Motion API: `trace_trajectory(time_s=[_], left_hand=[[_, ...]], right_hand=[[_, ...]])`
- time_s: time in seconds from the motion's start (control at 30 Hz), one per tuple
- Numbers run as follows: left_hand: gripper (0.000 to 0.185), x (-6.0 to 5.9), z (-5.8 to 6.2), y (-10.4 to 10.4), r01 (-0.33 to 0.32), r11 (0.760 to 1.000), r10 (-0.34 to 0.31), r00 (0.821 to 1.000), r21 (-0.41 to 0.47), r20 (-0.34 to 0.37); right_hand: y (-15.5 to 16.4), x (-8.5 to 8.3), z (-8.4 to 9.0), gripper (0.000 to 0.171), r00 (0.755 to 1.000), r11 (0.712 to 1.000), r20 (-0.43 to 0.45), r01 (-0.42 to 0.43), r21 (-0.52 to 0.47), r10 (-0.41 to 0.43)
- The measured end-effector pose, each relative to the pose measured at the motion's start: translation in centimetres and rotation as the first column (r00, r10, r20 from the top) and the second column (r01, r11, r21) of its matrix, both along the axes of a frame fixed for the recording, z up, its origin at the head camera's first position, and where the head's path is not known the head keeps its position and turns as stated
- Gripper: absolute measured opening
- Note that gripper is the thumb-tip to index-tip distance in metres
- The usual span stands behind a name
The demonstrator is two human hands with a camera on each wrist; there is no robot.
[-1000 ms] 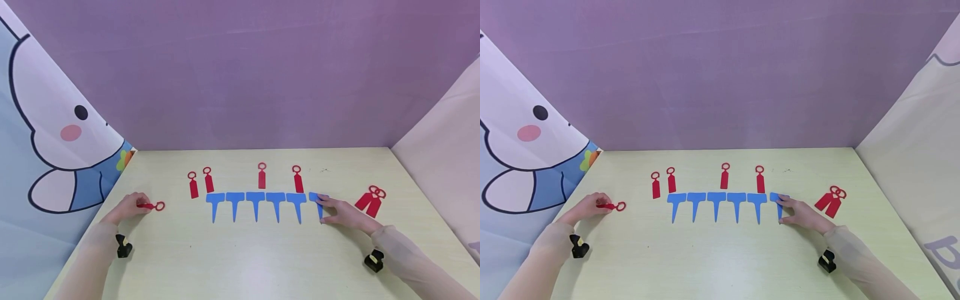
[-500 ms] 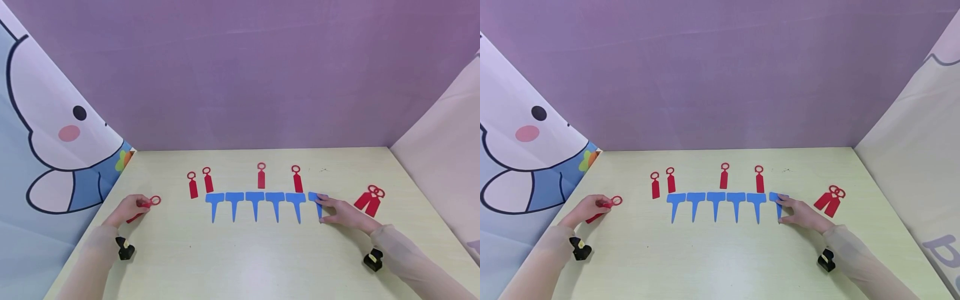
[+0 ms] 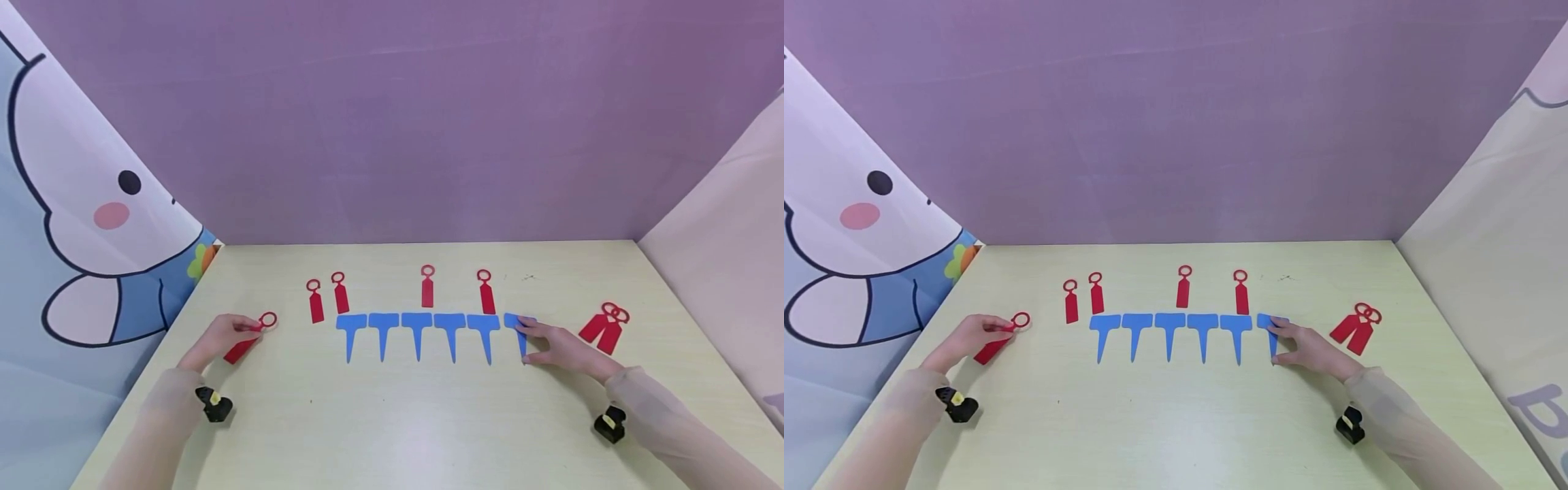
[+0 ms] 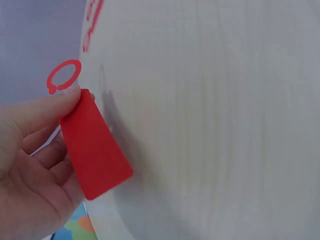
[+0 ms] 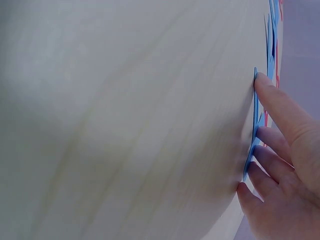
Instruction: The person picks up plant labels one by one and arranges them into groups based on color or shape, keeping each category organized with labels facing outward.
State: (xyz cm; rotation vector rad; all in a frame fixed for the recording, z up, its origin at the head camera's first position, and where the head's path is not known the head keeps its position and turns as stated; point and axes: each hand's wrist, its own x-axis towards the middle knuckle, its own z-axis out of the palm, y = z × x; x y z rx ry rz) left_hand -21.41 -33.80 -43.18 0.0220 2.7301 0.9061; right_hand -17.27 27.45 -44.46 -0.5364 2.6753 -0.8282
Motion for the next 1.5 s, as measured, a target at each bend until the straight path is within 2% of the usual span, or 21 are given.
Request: trace_trajectory(time_s=[0.17, 0.43, 0.63, 0.87, 1.1, 1.4, 1.5], left_hand=[[0.037, -0.2, 0.4, 1.7, -0.030, 0.998, 0.026, 0.998, 0.059, 0.065], [0.039, 0.0, 0.7, 4.2, -0.037, 0.986, 0.019, 0.993, 0.163, 0.112], [0.039, 0.3, 0.8, 6.1, -0.068, 0.971, 0.034, 0.988, 0.230, 0.149], [0.039, 0.9, 0.9, 8.6, -0.101, 0.956, 0.050, 0.982, 0.276, 0.184], [0.033, 1.8, 0.9, 11.0, -0.078, 0.941, 0.013, 0.981, 0.330, 0.194], [0.026, 3.1, 0.5, 13.6, -0.072, 0.937, -0.002, 0.977, 0.342, 0.212], [0.026, 3.5, 0.5, 14.2, -0.063, 0.927, -0.020, 0.976, 0.370, 0.217]], right_hand=[[0.0, 0.0, 0.1, 0.069, 1.000, 1.000, 0.009, 0.004, -0.004, -0.004], [-0.1, 0.0, 0.2, 0.069, 1.000, 1.000, 0.009, 0.007, -0.001, -0.007], [-0.1, 0.0, 0.2, 0.069, 1.000, 1.000, 0.013, 0.010, 0.000, -0.010], [-0.1, 0.0, 0.2, 0.070, 1.000, 1.000, 0.014, 0.012, -0.001, -0.012], [0.0, -0.1, 0.0, 0.070, 1.000, 1.000, 0.016, 0.010, -0.010, -0.010], [0.0, 0.0, 0.1, 0.071, 1.000, 1.000, 0.016, 0.008, -0.003, -0.008], [0.0, 0.0, 0.1, 0.070, 1.000, 1.000, 0.015, 0.007, -0.003, -0.007]])
